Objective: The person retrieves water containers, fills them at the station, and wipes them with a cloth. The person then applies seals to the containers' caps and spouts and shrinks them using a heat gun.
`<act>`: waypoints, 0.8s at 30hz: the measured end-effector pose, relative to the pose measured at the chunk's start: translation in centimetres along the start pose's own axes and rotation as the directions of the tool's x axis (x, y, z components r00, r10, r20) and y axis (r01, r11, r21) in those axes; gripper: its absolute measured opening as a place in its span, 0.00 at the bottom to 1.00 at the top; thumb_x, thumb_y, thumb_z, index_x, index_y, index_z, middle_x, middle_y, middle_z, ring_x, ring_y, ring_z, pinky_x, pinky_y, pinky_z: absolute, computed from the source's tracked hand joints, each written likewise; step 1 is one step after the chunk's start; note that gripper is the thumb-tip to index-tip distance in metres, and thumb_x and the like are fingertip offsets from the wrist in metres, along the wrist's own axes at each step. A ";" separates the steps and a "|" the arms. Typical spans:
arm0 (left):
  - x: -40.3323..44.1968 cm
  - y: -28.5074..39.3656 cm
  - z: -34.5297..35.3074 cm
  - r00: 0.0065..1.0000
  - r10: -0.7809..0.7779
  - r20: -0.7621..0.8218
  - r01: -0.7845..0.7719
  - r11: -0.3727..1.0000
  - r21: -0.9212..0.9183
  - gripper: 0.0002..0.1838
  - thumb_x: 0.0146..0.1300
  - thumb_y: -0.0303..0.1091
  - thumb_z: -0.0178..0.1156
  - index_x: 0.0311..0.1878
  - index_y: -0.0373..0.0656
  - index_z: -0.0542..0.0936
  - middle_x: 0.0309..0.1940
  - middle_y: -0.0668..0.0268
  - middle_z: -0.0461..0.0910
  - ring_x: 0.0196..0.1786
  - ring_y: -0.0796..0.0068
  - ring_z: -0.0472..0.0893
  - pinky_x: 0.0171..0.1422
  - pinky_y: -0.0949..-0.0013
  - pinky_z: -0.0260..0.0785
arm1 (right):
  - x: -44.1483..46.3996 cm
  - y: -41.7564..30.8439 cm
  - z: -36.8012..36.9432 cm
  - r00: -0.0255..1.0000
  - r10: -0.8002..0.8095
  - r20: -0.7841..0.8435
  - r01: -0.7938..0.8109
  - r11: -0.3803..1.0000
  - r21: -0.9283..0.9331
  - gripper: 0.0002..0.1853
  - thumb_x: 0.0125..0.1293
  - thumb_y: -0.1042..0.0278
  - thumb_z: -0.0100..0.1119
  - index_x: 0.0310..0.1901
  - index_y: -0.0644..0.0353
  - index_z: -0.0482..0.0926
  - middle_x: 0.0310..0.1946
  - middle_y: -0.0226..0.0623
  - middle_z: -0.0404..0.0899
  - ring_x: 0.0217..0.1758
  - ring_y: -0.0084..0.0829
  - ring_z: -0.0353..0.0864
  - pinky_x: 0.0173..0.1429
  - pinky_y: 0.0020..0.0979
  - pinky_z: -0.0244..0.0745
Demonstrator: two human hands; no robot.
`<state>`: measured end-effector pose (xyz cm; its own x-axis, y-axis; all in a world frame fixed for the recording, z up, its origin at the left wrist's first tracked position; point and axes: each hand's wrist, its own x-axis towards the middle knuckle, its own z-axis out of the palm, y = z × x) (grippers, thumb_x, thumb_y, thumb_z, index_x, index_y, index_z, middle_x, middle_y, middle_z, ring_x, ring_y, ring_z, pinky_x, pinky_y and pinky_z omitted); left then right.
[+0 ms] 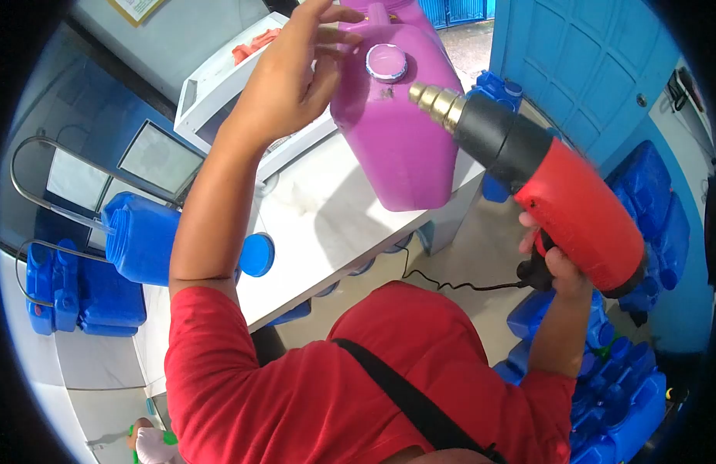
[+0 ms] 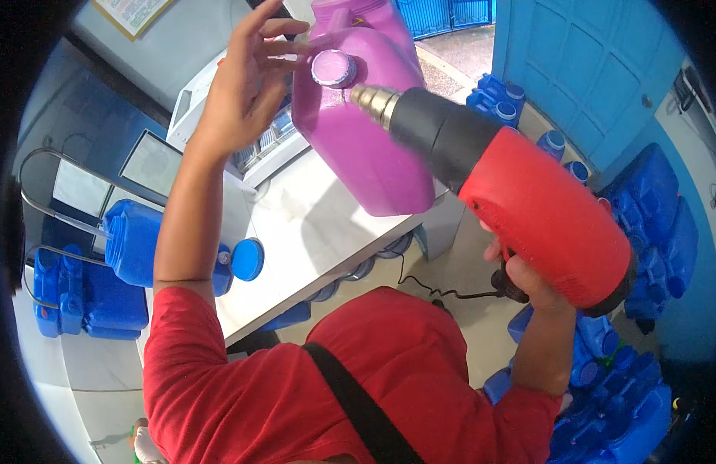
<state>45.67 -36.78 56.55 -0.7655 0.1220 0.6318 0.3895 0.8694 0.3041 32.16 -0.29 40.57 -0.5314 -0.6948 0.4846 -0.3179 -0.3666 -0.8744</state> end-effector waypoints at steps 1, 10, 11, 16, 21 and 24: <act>0.3 0.7 -0.2 0.999 -0.013 -0.030 0.018 0.984 0.174 0.40 0.57 0.15 0.55 0.76 0.40 0.59 0.56 0.46 0.76 0.56 0.55 0.82 0.59 0.60 0.76 | 0.0 0.1 0.0 1.000 -0.003 0.016 0.003 1.000 0.021 0.33 0.65 0.43 0.62 0.59 0.67 0.76 0.50 0.44 0.84 0.34 0.31 0.83 0.38 0.31 0.75; 2.6 4.9 2.9 0.935 -0.341 0.100 0.111 0.549 0.829 0.24 0.60 0.56 0.67 0.45 0.45 0.79 0.40 0.57 0.84 0.43 0.56 0.85 0.45 0.57 0.78 | -1.2 1.3 -2.0 0.975 0.085 -0.204 -0.058 0.989 0.138 0.33 0.64 0.49 0.63 0.62 0.68 0.73 0.55 0.46 0.80 0.37 0.32 0.83 0.38 0.32 0.76; 2.3 4.3 2.9 0.975 -0.162 0.154 -0.034 0.573 0.819 0.23 0.57 0.53 0.69 0.46 0.45 0.80 0.43 0.56 0.83 0.45 0.56 0.85 0.46 0.57 0.78 | -1.4 1.5 -2.1 0.976 0.086 -0.202 -0.059 0.989 0.139 0.33 0.64 0.49 0.63 0.62 0.68 0.73 0.55 0.46 0.80 0.37 0.32 0.83 0.38 0.32 0.76; 2.5 3.7 0.9 0.954 0.095 0.286 -0.276 0.656 0.703 0.25 0.57 0.47 0.69 0.55 0.47 0.78 0.47 0.58 0.82 0.48 0.56 0.84 0.47 0.55 0.77 | -2.2 1.3 -2.3 0.985 0.090 -0.150 -0.069 0.988 0.141 0.35 0.64 0.47 0.63 0.63 0.69 0.72 0.51 0.45 0.82 0.35 0.31 0.82 0.37 0.31 0.76; 3.4 6.7 2.2 0.781 -0.616 0.105 0.216 0.424 0.880 0.27 0.58 0.48 0.68 0.58 0.48 0.76 0.47 0.60 0.82 0.47 0.56 0.84 0.46 0.54 0.78 | -1.3 1.8 -1.5 0.992 0.082 -0.092 -0.067 0.985 0.160 0.36 0.64 0.47 0.63 0.64 0.68 0.71 0.50 0.45 0.83 0.34 0.31 0.82 0.37 0.31 0.77; 1.8 4.4 2.2 0.978 -0.060 0.202 -0.140 0.530 0.837 0.24 0.62 0.52 0.66 0.56 0.48 0.77 0.39 0.60 0.83 0.44 0.55 0.85 0.40 0.55 0.78 | -0.7 2.2 -2.0 0.981 0.059 -0.183 -0.013 0.970 0.242 0.35 0.64 0.48 0.63 0.65 0.68 0.71 0.53 0.47 0.81 0.35 0.32 0.83 0.37 0.32 0.78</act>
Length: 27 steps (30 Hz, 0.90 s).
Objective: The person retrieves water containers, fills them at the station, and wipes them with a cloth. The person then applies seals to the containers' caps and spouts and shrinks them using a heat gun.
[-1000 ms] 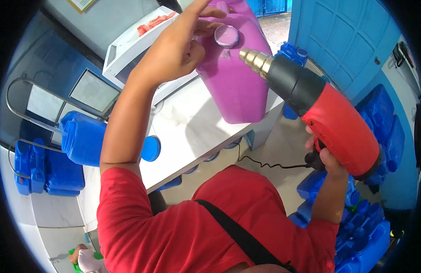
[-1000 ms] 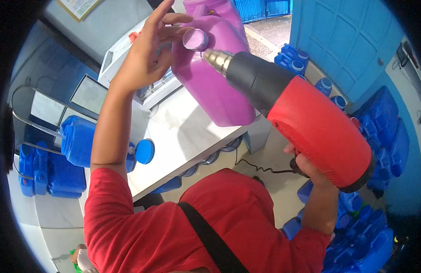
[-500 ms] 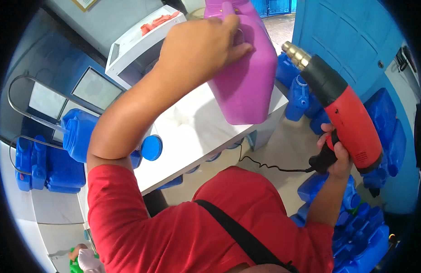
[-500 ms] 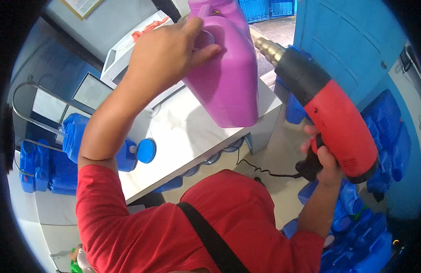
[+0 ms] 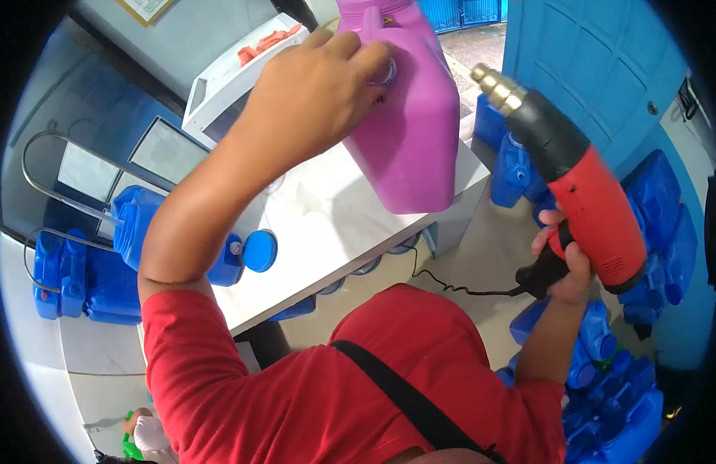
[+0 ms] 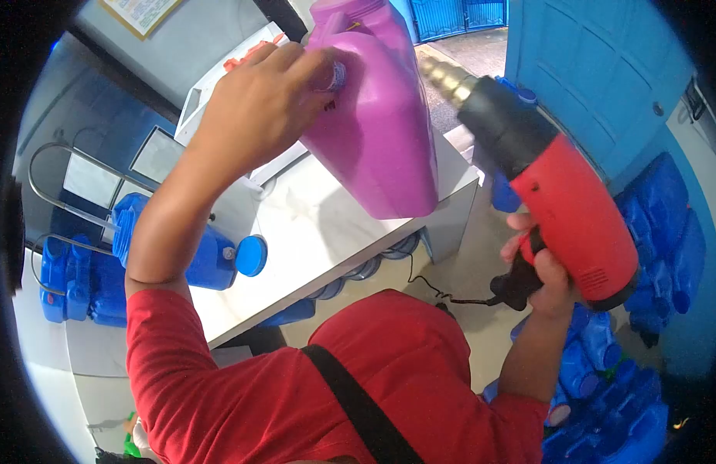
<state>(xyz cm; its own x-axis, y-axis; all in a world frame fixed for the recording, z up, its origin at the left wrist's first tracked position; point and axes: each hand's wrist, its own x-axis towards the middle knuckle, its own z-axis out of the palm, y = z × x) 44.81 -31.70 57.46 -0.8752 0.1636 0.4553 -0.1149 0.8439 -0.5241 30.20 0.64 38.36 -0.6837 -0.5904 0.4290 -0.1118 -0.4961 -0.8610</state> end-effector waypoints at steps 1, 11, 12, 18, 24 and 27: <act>0.1 0.2 -0.6 1.000 -0.001 0.001 0.001 1.000 0.002 0.24 0.62 0.52 0.66 0.56 0.48 0.77 0.39 0.60 0.83 0.44 0.55 0.85 0.40 0.55 0.78 | 0.1 0.0 -0.4 0.998 -0.010 -0.057 0.012 0.999 0.045 0.35 0.65 0.48 0.63 0.65 0.67 0.71 0.54 0.49 0.81 0.35 0.33 0.84 0.37 0.32 0.79; 1.6 0.7 -1.3 0.975 -0.090 0.205 0.088 0.996 0.023 0.23 0.67 0.56 0.60 0.53 0.47 0.77 0.36 0.58 0.84 0.41 0.55 0.85 0.40 0.56 0.76 | -0.8 0.9 -5.1 0.995 -0.020 -0.094 0.041 0.973 0.228 0.36 0.66 0.53 0.62 0.69 0.69 0.65 0.60 0.54 0.77 0.41 0.35 0.85 0.39 0.31 0.81; 1.9 0.5 -1.8 0.965 -0.095 0.246 0.100 0.995 -0.008 0.26 0.67 0.59 0.59 0.53 0.46 0.77 0.36 0.56 0.85 0.41 0.55 0.85 0.40 0.57 0.76 | -1.1 0.9 -5.6 0.995 -0.016 -0.097 0.036 0.978 0.207 0.38 0.67 0.51 0.61 0.70 0.68 0.64 0.61 0.53 0.77 0.41 0.34 0.84 0.39 0.31 0.81; 9.7 -7.0 4.5 0.654 -0.484 0.582 0.704 0.670 -0.234 0.24 0.62 0.43 0.62 0.56 0.37 0.78 0.40 0.55 0.83 0.43 0.63 0.84 0.50 0.64 0.76 | -0.8 -0.4 -3.6 0.988 -0.006 -0.153 0.048 0.961 0.273 0.41 0.70 0.42 0.57 0.73 0.66 0.58 0.63 0.56 0.74 0.40 0.30 0.82 0.36 0.29 0.81; 10.1 -8.3 6.7 0.669 -0.083 0.739 0.685 0.453 -0.570 0.26 0.63 0.48 0.66 0.52 0.32 0.82 0.37 0.63 0.83 0.38 0.72 0.82 0.48 0.67 0.75 | -2.7 0.3 -8.6 1.000 -0.002 0.002 0.001 0.912 0.410 0.40 0.71 0.39 0.56 0.71 0.63 0.59 0.48 0.47 0.77 0.34 0.29 0.81 0.37 0.33 0.84; 8.9 -9.3 5.2 0.727 -0.059 0.684 0.575 0.595 -0.561 0.24 0.62 0.38 0.65 0.58 0.33 0.79 0.41 0.63 0.83 0.42 0.72 0.82 0.53 0.69 0.74 | -4.7 0.8 -10.9 0.994 0.064 -0.090 -0.031 0.942 0.334 0.40 0.70 0.37 0.56 0.70 0.61 0.60 0.47 0.45 0.77 0.30 0.27 0.78 0.34 0.31 0.80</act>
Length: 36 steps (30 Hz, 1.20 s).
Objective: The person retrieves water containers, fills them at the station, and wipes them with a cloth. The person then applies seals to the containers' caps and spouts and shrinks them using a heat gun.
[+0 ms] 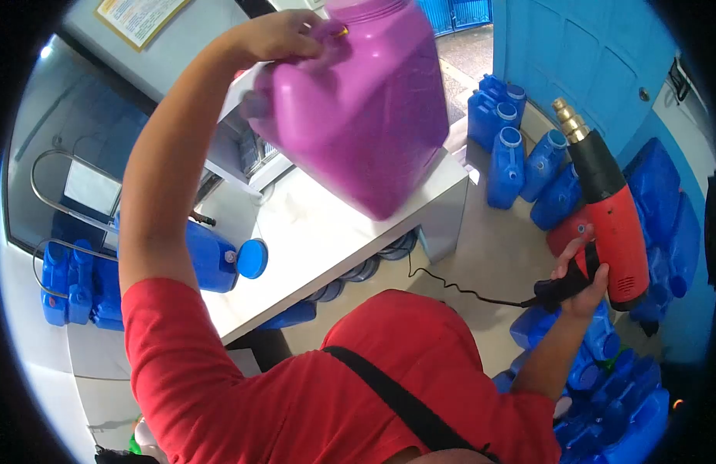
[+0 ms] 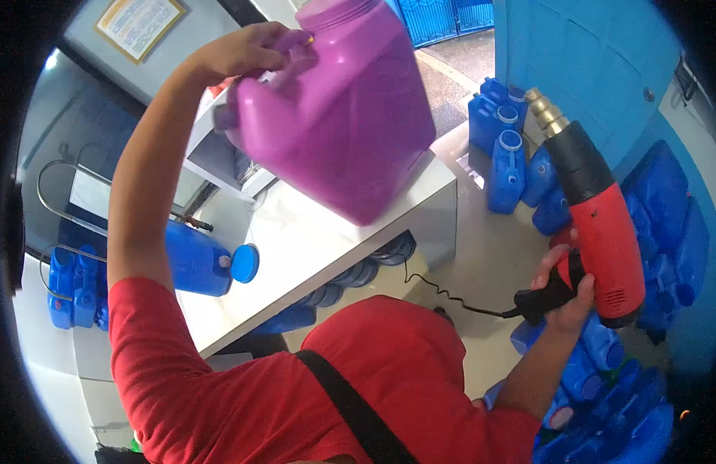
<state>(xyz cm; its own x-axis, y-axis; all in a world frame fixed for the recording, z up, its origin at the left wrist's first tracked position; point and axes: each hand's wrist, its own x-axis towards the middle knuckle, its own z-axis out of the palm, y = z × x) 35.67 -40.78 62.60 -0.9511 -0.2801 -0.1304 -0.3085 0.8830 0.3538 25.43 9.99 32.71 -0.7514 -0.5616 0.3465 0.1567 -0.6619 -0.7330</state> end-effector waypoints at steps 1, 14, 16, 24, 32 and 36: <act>-0.8 0.6 -0.2 0.994 0.060 -0.095 -0.054 0.996 0.072 0.24 0.61 0.33 0.63 0.60 0.35 0.78 0.43 0.64 0.83 0.44 0.74 0.82 0.55 0.69 0.74 | -0.4 -0.1 -0.5 0.998 -0.001 -0.058 -0.002 0.999 -0.053 0.40 0.70 0.37 0.55 0.70 0.61 0.61 0.50 0.46 0.78 0.30 0.26 0.77 0.32 0.30 0.77; 2.2 -0.4 1.1 0.771 0.575 -0.273 -0.377 0.758 0.533 0.11 0.61 0.33 0.65 0.45 0.43 0.84 0.49 0.52 0.82 0.55 0.53 0.80 0.61 0.57 0.73 | -1.5 0.1 -1.8 0.999 -0.032 -0.014 0.029 0.987 -0.157 0.45 0.67 0.36 0.60 0.71 0.66 0.59 0.66 0.48 0.69 0.33 0.25 0.77 0.31 0.27 0.78; 2.9 -1.4 1.2 0.712 0.649 -0.266 -0.468 0.722 0.510 0.10 0.61 0.33 0.64 0.46 0.43 0.84 0.50 0.51 0.82 0.58 0.53 0.79 0.63 0.57 0.72 | -2.5 0.6 -1.4 1.000 0.001 0.010 0.000 0.995 -0.101 0.46 0.64 0.36 0.63 0.69 0.69 0.60 0.63 0.49 0.70 0.32 0.27 0.78 0.32 0.28 0.78; 4.3 -6.5 1.6 0.731 0.521 -0.441 -0.354 0.841 0.408 0.18 0.61 0.31 0.64 0.55 0.43 0.83 0.58 0.49 0.78 0.60 0.50 0.78 0.65 0.57 0.71 | -1.6 1.5 5.0 0.958 0.066 0.280 -0.066 0.998 -0.006 0.37 0.63 0.44 0.66 0.61 0.68 0.70 0.52 0.50 0.76 0.29 0.36 0.83 0.34 0.34 0.81; -8.1 -19.2 11.3 0.738 -0.175 -0.651 -0.209 0.859 -0.468 0.18 0.70 0.31 0.62 0.59 0.36 0.76 0.46 0.65 0.80 0.47 0.78 0.79 0.54 0.70 0.75 | 7.8 6.3 10.7 -0.070 0.642 0.764 0.102 0.766 -0.634 0.35 0.68 0.45 0.59 0.60 0.74 0.67 0.51 0.57 0.74 0.23 0.45 0.81 0.28 0.41 0.81; -19.4 -23.5 21.5 0.916 -0.258 -0.307 0.124 0.911 -0.394 0.27 0.64 0.38 0.68 0.64 0.40 0.74 0.54 0.55 0.81 0.51 0.63 0.82 0.56 0.63 0.76 | 7.5 9.8 27.7 0.671 0.197 0.715 -0.102 0.979 -0.174 0.40 0.64 0.47 0.65 0.65 0.75 0.64 0.53 0.56 0.70 0.29 0.38 0.82 0.30 0.34 0.79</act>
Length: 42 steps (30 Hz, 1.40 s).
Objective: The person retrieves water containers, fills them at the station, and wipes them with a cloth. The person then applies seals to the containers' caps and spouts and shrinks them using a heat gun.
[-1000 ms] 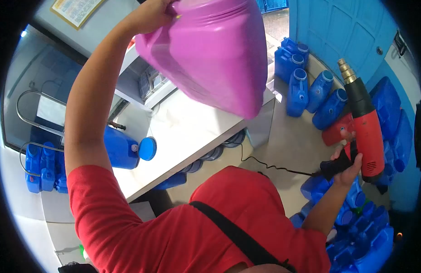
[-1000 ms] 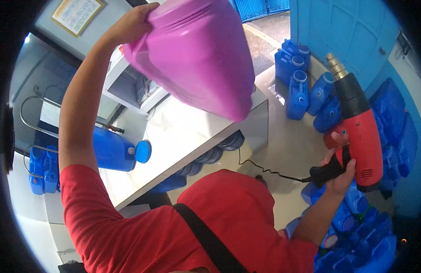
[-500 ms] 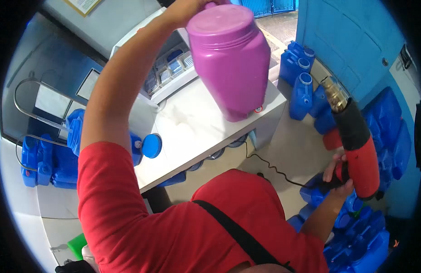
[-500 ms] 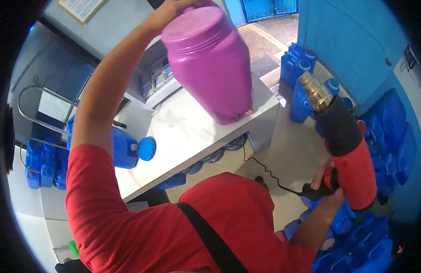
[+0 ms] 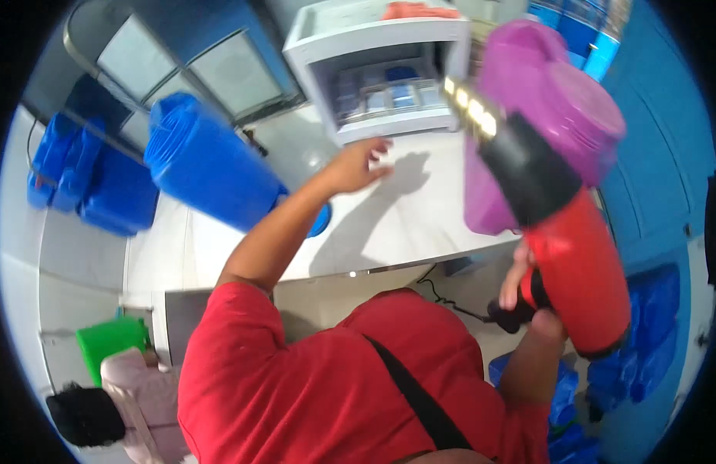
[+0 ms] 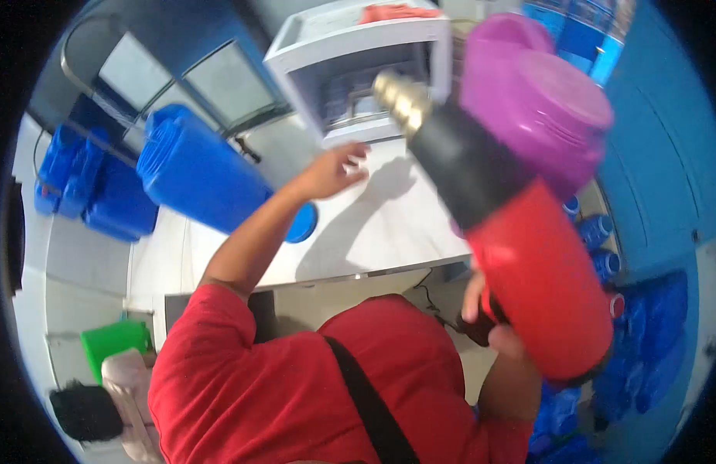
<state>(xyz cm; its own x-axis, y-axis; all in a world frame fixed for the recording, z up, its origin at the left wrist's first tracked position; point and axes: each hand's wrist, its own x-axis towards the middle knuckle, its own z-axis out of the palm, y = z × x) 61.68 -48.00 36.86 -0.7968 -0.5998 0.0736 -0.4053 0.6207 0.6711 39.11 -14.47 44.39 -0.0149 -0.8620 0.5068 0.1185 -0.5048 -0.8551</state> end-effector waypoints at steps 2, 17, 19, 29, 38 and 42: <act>-5.5 -4.6 1.5 0.997 0.000 0.075 -0.013 0.985 0.174 0.29 0.63 0.42 0.68 0.64 0.40 0.75 0.57 0.51 0.79 0.53 0.52 0.82 0.60 0.57 0.75 | 5.7 1.6 2.0 0.996 0.079 -0.034 -0.076 0.994 0.077 0.42 0.61 0.49 0.67 0.67 0.73 0.63 0.49 0.51 0.73 0.31 0.35 0.81 0.31 0.32 0.78; -21.2 -5.0 4.0 0.916 -0.401 -0.014 0.341 0.761 0.552 0.44 0.55 0.52 0.70 0.73 0.44 0.67 0.75 0.52 0.63 0.73 0.46 0.67 0.74 0.43 0.58 | 49.7 11.9 7.9 0.824 0.426 -0.373 -0.566 0.639 -0.520 0.14 0.65 0.56 0.64 0.36 0.60 0.79 0.20 0.32 0.73 0.13 0.27 0.68 0.14 0.32 0.63; -21.3 -5.1 3.8 0.915 -0.404 0.014 0.338 0.783 0.523 0.43 0.57 0.51 0.69 0.73 0.43 0.67 0.75 0.51 0.63 0.73 0.46 0.66 0.75 0.41 0.57 | 50.9 13.1 7.9 0.771 0.473 -0.426 -0.630 0.661 -0.407 0.12 0.64 0.60 0.64 0.39 0.62 0.81 0.23 0.35 0.76 0.18 0.26 0.74 0.22 0.30 0.75; -20.8 -4.9 3.1 0.906 -0.419 0.060 0.323 0.776 0.542 0.42 0.60 0.52 0.67 0.74 0.43 0.66 0.75 0.50 0.62 0.74 0.46 0.66 0.77 0.40 0.53 | 44.7 11.7 8.9 0.975 -0.213 -0.064 0.190 0.947 -0.259 0.20 0.70 0.63 0.60 0.59 0.64 0.76 0.44 0.37 0.81 0.42 0.29 0.82 0.50 0.30 0.78; -18.6 -4.4 3.2 0.868 -0.494 0.045 0.396 0.745 0.537 0.42 0.60 0.53 0.65 0.74 0.42 0.65 0.76 0.49 0.60 0.76 0.45 0.64 0.77 0.38 0.53 | 32.2 17.5 1.3 0.984 0.112 -0.140 -0.169 0.847 -0.504 0.15 0.71 0.64 0.61 0.53 0.63 0.82 0.40 0.32 0.85 0.42 0.21 0.82 0.50 0.24 0.76; -18.2 -4.1 3.3 0.871 -0.490 0.031 0.393 0.733 0.555 0.42 0.59 0.52 0.66 0.74 0.43 0.66 0.76 0.50 0.61 0.75 0.45 0.65 0.76 0.38 0.55 | 34.6 28.9 -3.1 0.983 0.115 -0.143 -0.183 0.565 -0.804 0.14 0.68 0.58 0.61 0.49 0.54 0.86 0.41 0.39 0.88 0.45 0.32 0.86 0.48 0.32 0.78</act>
<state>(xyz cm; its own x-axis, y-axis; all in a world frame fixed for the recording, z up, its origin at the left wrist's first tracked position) 76.36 -37.96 30.32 -0.5089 -0.8114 -0.2875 -0.8592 0.4993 0.1116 38.92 -59.04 36.85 -0.1428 -0.9120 0.3846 -0.7290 -0.1659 -0.6641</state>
